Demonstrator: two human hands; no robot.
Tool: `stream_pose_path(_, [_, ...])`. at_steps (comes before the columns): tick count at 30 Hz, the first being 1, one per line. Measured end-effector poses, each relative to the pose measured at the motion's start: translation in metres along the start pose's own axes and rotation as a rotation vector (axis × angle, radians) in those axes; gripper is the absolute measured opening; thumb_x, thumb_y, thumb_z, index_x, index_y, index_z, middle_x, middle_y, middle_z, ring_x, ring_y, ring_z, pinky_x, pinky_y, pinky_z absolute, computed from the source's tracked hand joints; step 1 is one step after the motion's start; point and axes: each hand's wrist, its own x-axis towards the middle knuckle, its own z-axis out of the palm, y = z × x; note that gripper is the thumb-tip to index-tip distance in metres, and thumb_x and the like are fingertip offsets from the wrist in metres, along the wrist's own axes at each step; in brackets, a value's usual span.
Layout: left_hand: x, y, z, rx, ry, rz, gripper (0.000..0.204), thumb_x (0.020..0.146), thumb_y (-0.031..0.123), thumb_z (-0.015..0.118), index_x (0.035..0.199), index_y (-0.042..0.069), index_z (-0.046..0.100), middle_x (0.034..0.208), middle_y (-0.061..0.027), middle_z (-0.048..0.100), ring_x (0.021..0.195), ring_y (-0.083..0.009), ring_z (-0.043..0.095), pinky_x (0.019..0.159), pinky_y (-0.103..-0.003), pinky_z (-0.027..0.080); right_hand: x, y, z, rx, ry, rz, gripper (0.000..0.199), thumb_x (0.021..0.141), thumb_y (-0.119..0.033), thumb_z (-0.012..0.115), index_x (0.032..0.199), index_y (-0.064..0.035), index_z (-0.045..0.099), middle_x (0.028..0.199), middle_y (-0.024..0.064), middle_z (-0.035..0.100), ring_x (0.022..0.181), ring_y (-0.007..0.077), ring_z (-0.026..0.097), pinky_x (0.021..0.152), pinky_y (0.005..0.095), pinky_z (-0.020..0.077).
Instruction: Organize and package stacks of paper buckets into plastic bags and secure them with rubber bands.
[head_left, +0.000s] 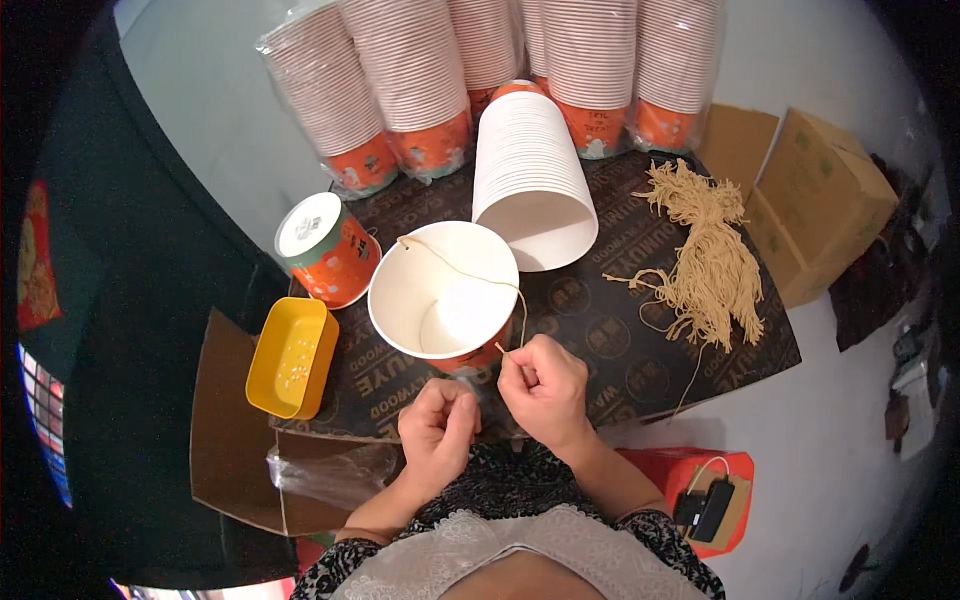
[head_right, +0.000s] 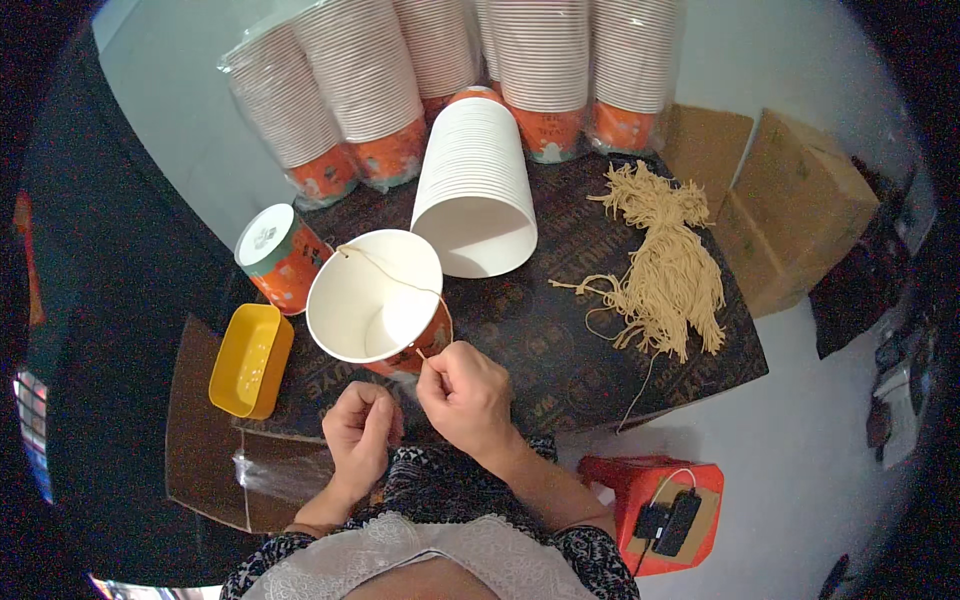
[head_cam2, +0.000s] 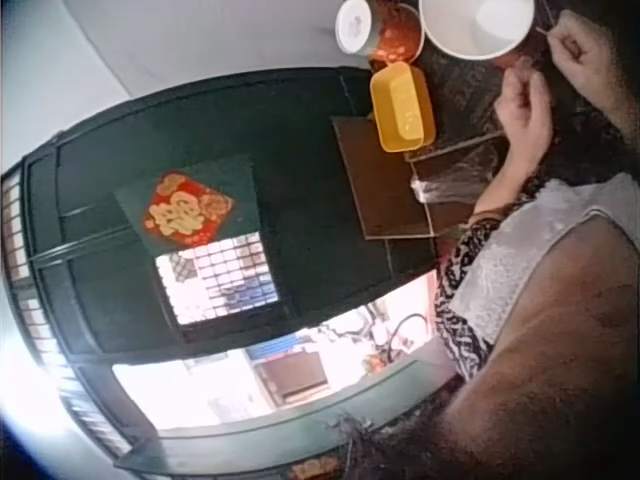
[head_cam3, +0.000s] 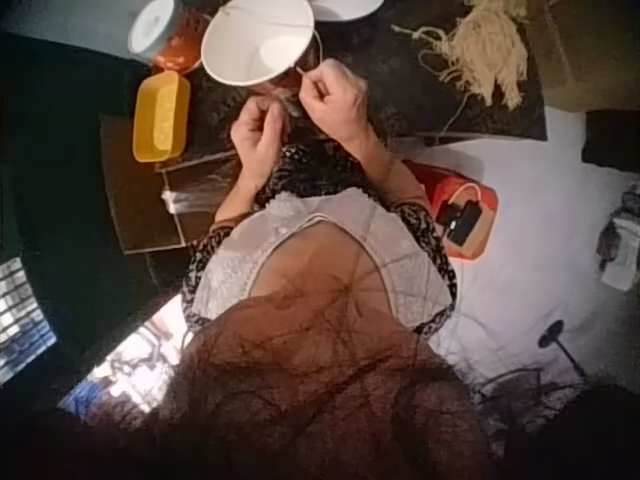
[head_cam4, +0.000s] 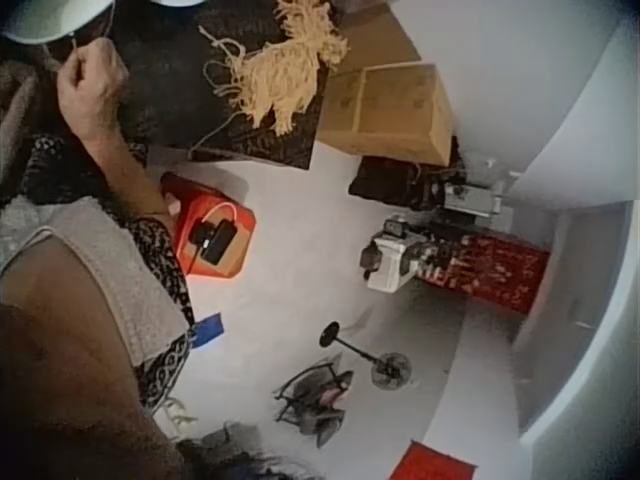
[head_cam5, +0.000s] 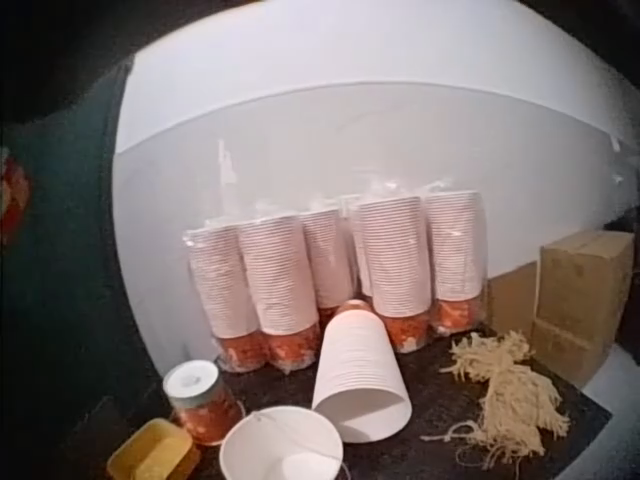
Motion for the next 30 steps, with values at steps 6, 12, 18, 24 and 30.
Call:
stream_pose_path(6, [0.001,0.001,-0.003,0.004,-0.009,0.021,0.011,0.095,0.003,0.054,0.085,-0.002,0.053,0.065,-0.0020,0.058,0.054,-0.0051,0.051,0.049,-0.021,0.041,0.003,-0.001,0.003,-0.034,-0.012,-0.016,0.018,0.073,0.001,0.070,0.072,-0.0055,0.053,0.062,0.0081,0.052,0.051,0.0243,0.055,0.047,0.0361,0.0436])
stream_pose_path(12, [0.000,0.000,-0.007,-0.013,-0.022,-0.018,0.011,0.095,0.003,0.054,0.085,-0.001,0.054,0.065,-0.0013,0.058,0.055,-0.0052,0.051,0.050,-0.021,0.042,0.004,-0.002,0.005,-0.064,-0.014,-0.019,0.018,0.074,0.000,0.070,0.072,-0.0058,0.053,0.062,0.0073,0.052,0.050,0.0233,0.054,0.047,0.0358,0.0438])
stream_pose_path(18, [0.001,-0.002,-0.009,0.022,-0.018,0.041,0.007,0.093,0.001,0.055,0.085,-0.001,0.056,0.064,-0.0022,0.058,0.054,-0.0064,0.053,0.050,-0.021,0.042,0.006,0.001,0.008,-0.063,-0.012,-0.029,0.017,0.074,0.000,0.070,0.073,-0.0058,0.054,0.061,0.0070,0.052,0.050,0.0231,0.054,0.047,0.0359,0.0436])
stream_pose_path(24, [0.052,0.051,-0.042,0.227,0.097,0.304,0.005,0.086,-0.001,0.057,0.081,0.000,0.059,0.064,-0.0056,0.059,0.053,-0.0120,0.057,0.050,-0.026,0.044,0.013,0.003,0.012,-0.009,0.013,-0.097,0.018,0.076,0.007,0.067,0.073,-0.0031,0.053,0.055,0.0036,0.044,0.045,0.0122,0.042,0.044,0.0281,0.0353])
stream_pose_path(30, [0.132,0.064,-0.046,0.643,-0.676,0.471,0.032,0.085,0.004,0.060,0.116,0.002,0.058,0.105,-0.0174,0.059,0.102,-0.0365,0.057,0.087,-0.041,0.046,0.014,0.006,0.014,0.001,0.020,-0.111,0.017,0.077,0.006,0.067,0.074,-0.0030,0.053,0.056,0.0042,0.045,0.046,0.0122,0.043,0.044,0.0285,0.0359])
